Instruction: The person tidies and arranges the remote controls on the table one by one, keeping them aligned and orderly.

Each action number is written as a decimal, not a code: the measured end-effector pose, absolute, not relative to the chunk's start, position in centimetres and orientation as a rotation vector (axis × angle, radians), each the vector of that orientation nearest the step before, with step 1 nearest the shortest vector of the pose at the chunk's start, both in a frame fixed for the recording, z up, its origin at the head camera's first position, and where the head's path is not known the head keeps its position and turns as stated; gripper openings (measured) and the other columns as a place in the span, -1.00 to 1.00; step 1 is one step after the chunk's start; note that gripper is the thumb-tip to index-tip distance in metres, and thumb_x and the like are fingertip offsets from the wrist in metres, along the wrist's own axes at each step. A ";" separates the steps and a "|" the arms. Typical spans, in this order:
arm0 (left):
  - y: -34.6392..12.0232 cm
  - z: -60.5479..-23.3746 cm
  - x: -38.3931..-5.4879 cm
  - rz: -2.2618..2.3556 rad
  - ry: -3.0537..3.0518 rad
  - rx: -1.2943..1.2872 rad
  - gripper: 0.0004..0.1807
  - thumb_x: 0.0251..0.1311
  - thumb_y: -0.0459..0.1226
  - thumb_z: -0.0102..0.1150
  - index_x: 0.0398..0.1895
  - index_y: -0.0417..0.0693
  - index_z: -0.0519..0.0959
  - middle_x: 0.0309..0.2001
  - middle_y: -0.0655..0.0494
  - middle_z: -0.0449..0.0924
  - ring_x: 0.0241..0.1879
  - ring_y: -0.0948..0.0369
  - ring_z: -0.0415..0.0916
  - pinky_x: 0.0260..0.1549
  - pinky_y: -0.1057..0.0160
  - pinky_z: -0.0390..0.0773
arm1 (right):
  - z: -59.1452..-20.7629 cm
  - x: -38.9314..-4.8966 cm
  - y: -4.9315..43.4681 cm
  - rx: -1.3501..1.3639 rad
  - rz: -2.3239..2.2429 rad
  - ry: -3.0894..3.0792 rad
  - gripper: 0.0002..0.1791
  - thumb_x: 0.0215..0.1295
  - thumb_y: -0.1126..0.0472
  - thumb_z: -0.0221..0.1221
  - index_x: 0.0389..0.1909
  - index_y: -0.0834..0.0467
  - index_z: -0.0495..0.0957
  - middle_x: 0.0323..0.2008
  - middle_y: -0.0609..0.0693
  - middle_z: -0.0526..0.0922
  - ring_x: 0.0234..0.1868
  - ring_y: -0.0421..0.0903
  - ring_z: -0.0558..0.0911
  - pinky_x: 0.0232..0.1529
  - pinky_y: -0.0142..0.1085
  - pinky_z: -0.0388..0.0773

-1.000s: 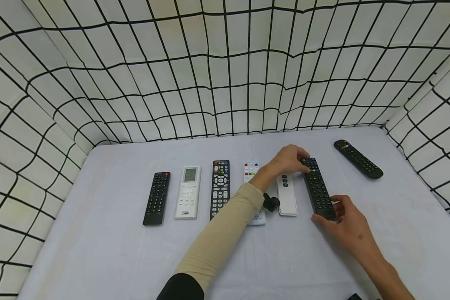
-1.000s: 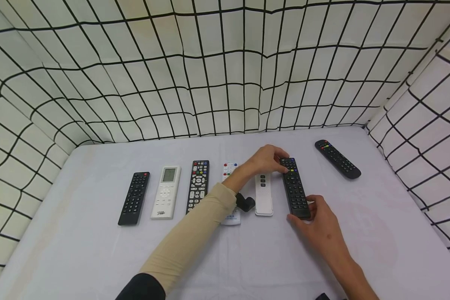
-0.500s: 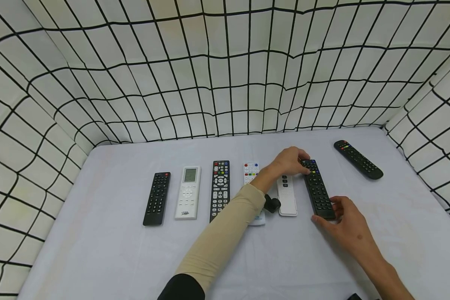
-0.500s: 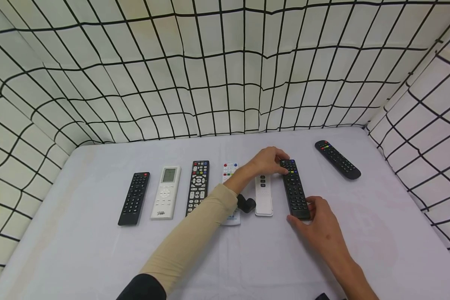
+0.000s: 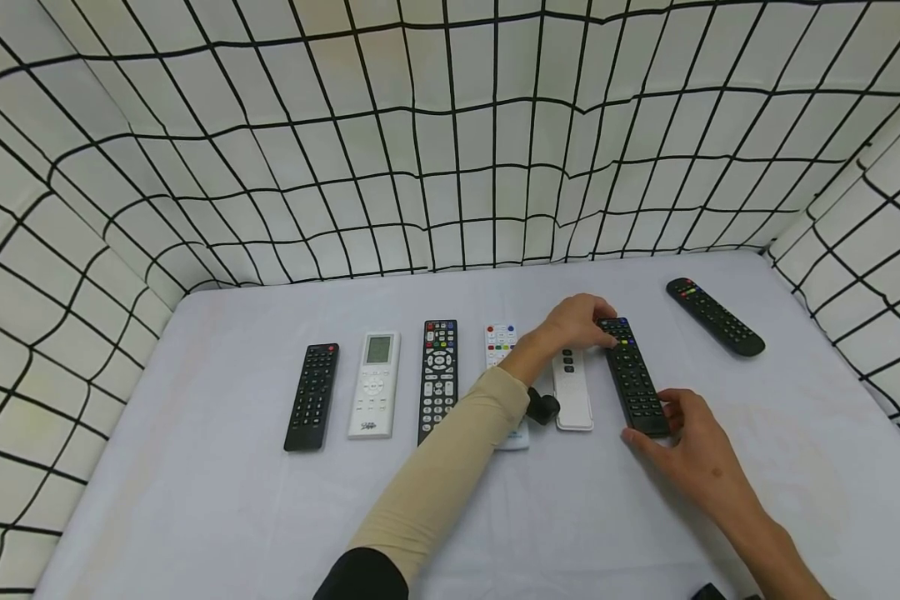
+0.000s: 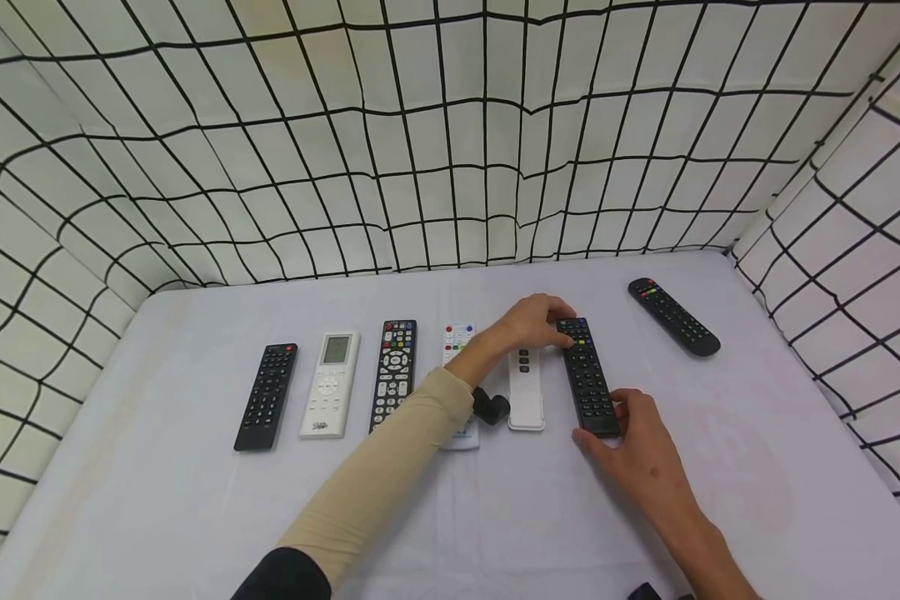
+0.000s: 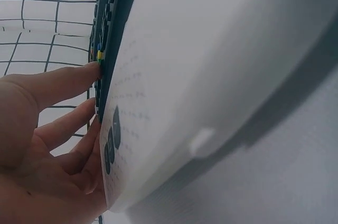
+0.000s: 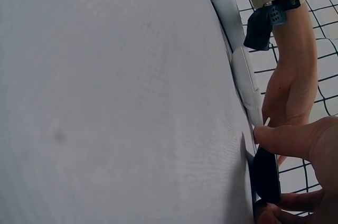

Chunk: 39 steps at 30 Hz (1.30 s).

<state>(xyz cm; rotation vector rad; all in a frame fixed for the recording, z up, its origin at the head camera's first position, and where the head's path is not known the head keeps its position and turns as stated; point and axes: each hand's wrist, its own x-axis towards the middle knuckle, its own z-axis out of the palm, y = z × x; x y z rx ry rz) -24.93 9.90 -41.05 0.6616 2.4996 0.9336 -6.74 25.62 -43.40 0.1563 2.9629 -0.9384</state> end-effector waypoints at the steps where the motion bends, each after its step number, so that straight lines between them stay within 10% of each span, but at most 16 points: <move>1: 9.9 -41.0 -24.9 0.927 2.503 0.665 -0.49 0.35 -0.19 0.37 0.34 -0.03 0.57 0.29 0.03 0.64 0.28 0.16 0.56 0.32 0.32 0.48 | -43.4 -6.8 25.6 0.158 -0.937 2.960 -0.13 0.24 0.03 0.48 0.34 0.47 0.28 0.02 0.38 0.50 -0.06 0.17 0.53 -0.09 -0.01 0.53; 9: 9.9 -41.1 -25.0 0.903 2.514 0.666 -0.49 0.39 -0.14 0.31 0.37 -0.02 0.55 0.32 0.05 0.62 0.31 0.18 0.54 0.32 0.34 0.48 | -43.1 -6.8 25.7 0.186 -0.918 2.936 -0.08 0.26 -0.08 0.45 0.37 0.44 0.27 0.04 0.36 0.50 -0.04 0.15 0.53 -0.10 -0.07 0.52; 18: 10.0 -40.7 -24.8 0.939 2.545 0.627 -0.55 0.48 -0.10 0.18 0.34 -0.03 0.58 0.28 0.05 0.64 0.27 0.17 0.57 0.23 0.33 0.54 | -42.3 -7.7 27.4 0.202 -1.033 2.940 -0.22 0.60 -0.21 -0.01 0.41 0.42 0.31 0.05 0.30 0.54 -0.01 0.13 0.56 -0.26 -0.39 0.48; 28: 11.2 -40.0 -24.8 0.832 2.617 0.639 -0.54 0.52 -0.08 0.11 0.36 -0.04 0.56 0.33 0.07 0.62 0.30 0.20 0.56 0.22 0.35 0.55 | -42.5 -10.0 30.8 0.275 -0.984 3.104 -0.41 0.55 0.08 0.17 0.31 0.49 0.37 0.08 0.43 0.50 0.01 0.29 0.55 -0.19 -0.18 0.46; 39: 13.6 -40.0 -24.7 0.706 2.671 0.600 -0.49 0.47 0.00 0.13 0.41 0.10 0.54 0.35 0.18 0.61 0.32 0.23 0.56 0.21 0.35 0.56 | -42.2 -12.1 34.5 0.485 -1.007 3.167 -0.30 0.46 0.16 0.24 0.41 0.52 0.26 0.27 0.56 0.23 0.11 0.41 0.55 -0.42 -0.61 0.24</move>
